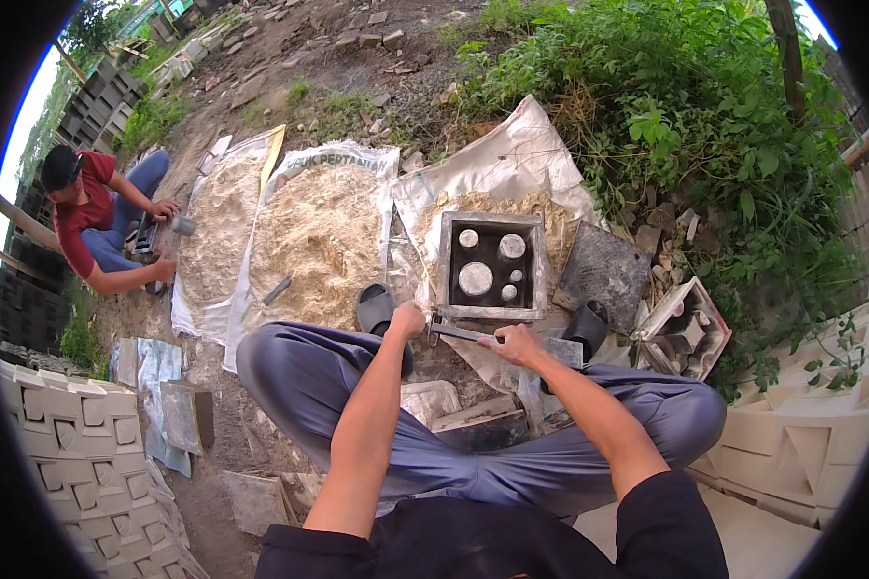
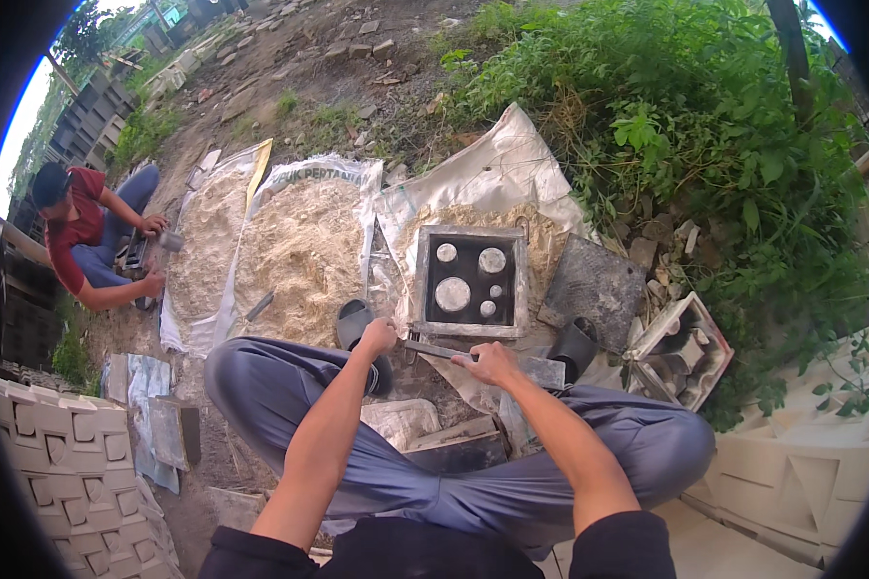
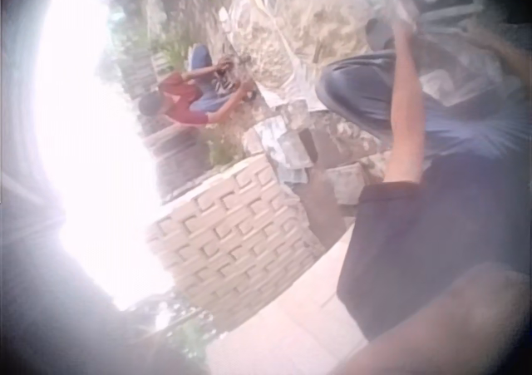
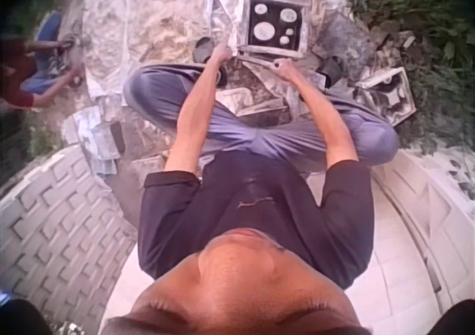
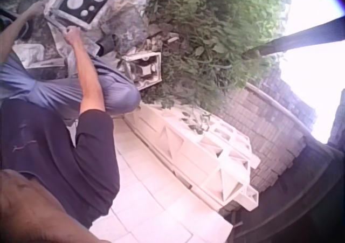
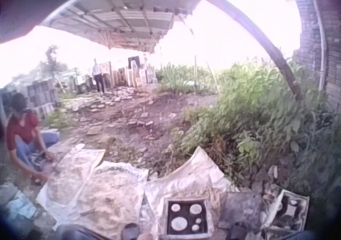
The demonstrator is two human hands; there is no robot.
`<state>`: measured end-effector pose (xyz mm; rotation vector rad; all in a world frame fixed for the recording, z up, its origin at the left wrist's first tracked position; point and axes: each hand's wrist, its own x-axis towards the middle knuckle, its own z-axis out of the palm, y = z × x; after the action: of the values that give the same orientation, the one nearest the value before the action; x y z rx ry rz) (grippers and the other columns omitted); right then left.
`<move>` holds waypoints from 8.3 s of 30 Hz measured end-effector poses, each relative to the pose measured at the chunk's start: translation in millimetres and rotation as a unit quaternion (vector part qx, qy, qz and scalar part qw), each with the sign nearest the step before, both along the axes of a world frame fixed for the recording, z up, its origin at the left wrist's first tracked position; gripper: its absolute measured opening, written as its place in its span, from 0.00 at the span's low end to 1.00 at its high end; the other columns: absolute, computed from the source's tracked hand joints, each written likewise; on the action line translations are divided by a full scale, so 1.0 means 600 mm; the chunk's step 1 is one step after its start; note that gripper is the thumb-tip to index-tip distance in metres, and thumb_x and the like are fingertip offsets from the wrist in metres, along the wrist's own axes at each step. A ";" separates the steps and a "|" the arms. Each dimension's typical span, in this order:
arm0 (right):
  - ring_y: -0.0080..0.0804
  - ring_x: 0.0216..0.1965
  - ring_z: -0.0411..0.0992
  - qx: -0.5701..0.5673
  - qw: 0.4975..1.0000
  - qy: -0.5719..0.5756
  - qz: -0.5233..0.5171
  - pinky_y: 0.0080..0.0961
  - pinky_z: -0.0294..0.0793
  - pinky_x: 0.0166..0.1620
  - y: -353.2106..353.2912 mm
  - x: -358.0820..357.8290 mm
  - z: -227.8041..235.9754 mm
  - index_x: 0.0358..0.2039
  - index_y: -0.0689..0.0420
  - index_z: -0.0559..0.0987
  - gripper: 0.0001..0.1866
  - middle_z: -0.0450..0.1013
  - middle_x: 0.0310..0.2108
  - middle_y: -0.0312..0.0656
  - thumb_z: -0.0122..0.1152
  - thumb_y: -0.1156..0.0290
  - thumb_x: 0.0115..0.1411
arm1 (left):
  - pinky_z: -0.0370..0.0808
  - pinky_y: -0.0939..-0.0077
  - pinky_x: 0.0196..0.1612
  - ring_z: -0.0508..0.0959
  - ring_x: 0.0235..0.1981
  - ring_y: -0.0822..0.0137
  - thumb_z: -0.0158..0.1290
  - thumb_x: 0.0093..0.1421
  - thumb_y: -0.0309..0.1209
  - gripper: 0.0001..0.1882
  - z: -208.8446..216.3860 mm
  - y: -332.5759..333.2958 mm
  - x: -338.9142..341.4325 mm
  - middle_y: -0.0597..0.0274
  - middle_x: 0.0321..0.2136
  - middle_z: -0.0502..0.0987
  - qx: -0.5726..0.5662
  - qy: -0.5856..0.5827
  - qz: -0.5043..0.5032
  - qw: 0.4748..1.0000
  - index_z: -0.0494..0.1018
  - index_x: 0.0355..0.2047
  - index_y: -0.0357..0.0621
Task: The person scoops a granular mixture from a large pile onto a flat board and spreads it evenly. They then pack the mixture into a metal mold with circular indentations, using a trowel to level the surface and remove excess material. The person repeats this process to fill the mold cavities.
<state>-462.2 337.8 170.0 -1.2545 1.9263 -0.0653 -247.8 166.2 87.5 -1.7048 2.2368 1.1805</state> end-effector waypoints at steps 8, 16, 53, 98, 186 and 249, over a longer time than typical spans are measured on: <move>0.53 0.42 0.76 -0.006 0.994 0.080 0.069 0.46 0.74 0.45 -0.024 0.004 -0.042 0.40 0.53 0.83 0.38 0.78 0.37 0.55 0.52 0.29 0.53 | 0.74 0.60 0.49 0.78 0.46 0.46 0.49 0.52 0.27 0.16 -0.026 0.015 0.024 0.42 0.41 0.79 0.070 -0.020 -0.083 0.994 0.78 0.40 0.40; 0.47 0.47 0.77 0.029 0.981 0.138 0.136 0.41 0.77 0.45 -0.071 0.082 -0.038 0.39 0.56 0.83 0.20 0.78 0.43 0.49 0.62 0.53 0.56 | 0.71 0.62 0.52 0.77 0.49 0.49 0.50 0.64 0.40 0.21 0.101 0.005 -0.035 0.39 0.44 0.77 0.010 0.110 -0.060 0.992 0.71 0.50 0.35; 0.46 0.59 0.58 -0.254 0.944 0.135 0.162 0.48 0.58 0.57 -0.111 0.027 -0.089 0.58 0.54 0.62 0.29 0.59 0.55 0.47 0.55 0.56 0.59 | 0.52 0.48 0.63 0.70 0.54 0.54 0.48 0.57 0.33 0.17 0.411 -0.018 -0.104 0.53 0.48 0.77 -0.191 -0.397 -0.346 0.828 0.79 0.44 0.45; 0.43 0.44 0.76 0.381 0.832 -0.396 -0.082 0.43 0.74 0.50 -0.208 0.021 0.054 0.46 0.62 0.75 0.20 0.77 0.43 0.51 0.50 0.59 0.63 | 0.79 0.63 0.36 0.83 0.37 0.57 0.51 0.52 0.30 0.13 0.288 0.018 -0.209 0.54 0.34 0.82 0.199 -0.432 -0.434 0.765 0.82 0.35 0.41; 0.57 0.47 0.72 0.099 0.940 -0.318 0.078 0.40 0.72 0.51 -0.344 0.187 -0.046 0.59 0.62 0.64 0.30 0.70 0.50 0.57 0.62 0.69 0.58 | 0.74 0.62 0.30 0.72 0.25 0.64 0.25 0.72 0.48 0.23 -0.027 -0.193 0.110 0.58 0.29 0.73 0.166 0.521 0.589 0.596 0.63 0.43 0.42; 0.46 0.72 0.31 -0.281 0.939 0.156 0.124 0.52 0.29 0.69 -0.171 0.120 -0.161 0.69 0.57 0.47 0.39 0.37 0.71 0.56 0.38 0.47 0.66 | 0.79 0.59 0.44 0.81 0.38 0.58 0.53 0.64 0.39 0.17 0.188 -0.075 0.105 0.54 0.36 0.79 0.177 0.368 0.395 0.823 0.70 0.44 0.37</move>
<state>-390.3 235.4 73.6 -1.9806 2.0741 -0.3217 -185.1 121.1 200.1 -2.3237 1.2843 2.6061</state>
